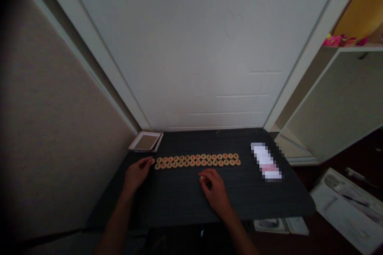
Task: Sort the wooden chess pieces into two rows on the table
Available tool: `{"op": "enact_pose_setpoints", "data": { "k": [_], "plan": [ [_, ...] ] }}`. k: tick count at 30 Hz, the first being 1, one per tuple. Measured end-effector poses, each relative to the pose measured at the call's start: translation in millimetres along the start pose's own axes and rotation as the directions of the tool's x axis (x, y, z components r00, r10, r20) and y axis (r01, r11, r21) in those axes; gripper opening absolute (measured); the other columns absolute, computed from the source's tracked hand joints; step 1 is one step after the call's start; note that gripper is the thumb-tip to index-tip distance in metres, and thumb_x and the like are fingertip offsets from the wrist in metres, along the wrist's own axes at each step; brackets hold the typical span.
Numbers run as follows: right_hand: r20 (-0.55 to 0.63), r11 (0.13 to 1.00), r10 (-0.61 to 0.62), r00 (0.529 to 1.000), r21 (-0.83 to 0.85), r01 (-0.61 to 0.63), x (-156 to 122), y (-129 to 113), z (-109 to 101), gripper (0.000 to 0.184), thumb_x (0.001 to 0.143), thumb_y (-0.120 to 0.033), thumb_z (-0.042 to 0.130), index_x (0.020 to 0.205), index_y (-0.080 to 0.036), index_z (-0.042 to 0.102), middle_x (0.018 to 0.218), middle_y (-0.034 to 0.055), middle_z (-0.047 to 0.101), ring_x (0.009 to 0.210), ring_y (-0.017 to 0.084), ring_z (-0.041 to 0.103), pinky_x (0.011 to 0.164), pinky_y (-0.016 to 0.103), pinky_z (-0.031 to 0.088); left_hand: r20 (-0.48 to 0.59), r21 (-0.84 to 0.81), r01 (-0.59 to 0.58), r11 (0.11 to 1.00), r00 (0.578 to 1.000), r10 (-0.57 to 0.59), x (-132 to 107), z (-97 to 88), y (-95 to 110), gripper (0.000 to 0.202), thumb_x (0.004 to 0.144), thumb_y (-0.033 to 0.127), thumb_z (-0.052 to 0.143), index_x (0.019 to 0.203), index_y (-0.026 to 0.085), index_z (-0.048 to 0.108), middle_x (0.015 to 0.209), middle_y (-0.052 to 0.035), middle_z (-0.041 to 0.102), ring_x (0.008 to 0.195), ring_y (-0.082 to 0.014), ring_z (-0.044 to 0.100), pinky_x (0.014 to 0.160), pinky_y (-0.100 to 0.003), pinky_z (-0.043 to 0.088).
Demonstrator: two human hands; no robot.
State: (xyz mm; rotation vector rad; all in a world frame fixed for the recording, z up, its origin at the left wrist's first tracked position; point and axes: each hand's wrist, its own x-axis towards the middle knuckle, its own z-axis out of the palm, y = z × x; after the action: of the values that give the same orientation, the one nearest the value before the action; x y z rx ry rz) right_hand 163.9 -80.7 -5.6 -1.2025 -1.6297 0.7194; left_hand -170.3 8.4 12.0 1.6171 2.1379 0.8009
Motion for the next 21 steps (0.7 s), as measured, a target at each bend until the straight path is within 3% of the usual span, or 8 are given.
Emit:
{"op": "enact_pose_setpoints", "data": {
  "k": [13, 21],
  "plan": [
    [0.0, 0.998, -0.03, 1.0, -0.052, 0.03, -1.1, 3.1, 1.1, 0.019, 0.096, -0.025, 0.056, 0.109, -0.024, 0.071, 0.11, 0.0084, 0.066, 0.087, 0.019, 0.069, 0.082, 0.034, 0.059, 0.019, 0.125, -0.005, 0.992, 1.0, 0.003, 14.8, 9.6, -10.4, 0.034, 0.09, 0.044, 0.058, 0.113, 0.024, 0.074, 0.106, -0.0081, 0.078, 0.097, -0.0264, 0.071, 0.083, -0.033, 0.053],
    [-0.016, 0.998, -0.033, 0.999, -0.047, 0.032, -0.8, 1.2, 1.3, 0.02, 0.095, -0.024, 0.057, 0.108, -0.024, 0.071, 0.11, 0.0084, 0.067, 0.087, 0.018, 0.069, 0.081, 0.032, 0.059, -0.079, 0.108, -0.003, 0.994, 0.997, 0.012, 1.3, 5.1, 3.8, 0.038, 0.093, 0.04, 0.05, 0.117, 0.016, 0.07, 0.106, -0.0125, 0.075, 0.095, -0.0278, 0.07, 0.087, -0.038, 0.053]
  ]
}}
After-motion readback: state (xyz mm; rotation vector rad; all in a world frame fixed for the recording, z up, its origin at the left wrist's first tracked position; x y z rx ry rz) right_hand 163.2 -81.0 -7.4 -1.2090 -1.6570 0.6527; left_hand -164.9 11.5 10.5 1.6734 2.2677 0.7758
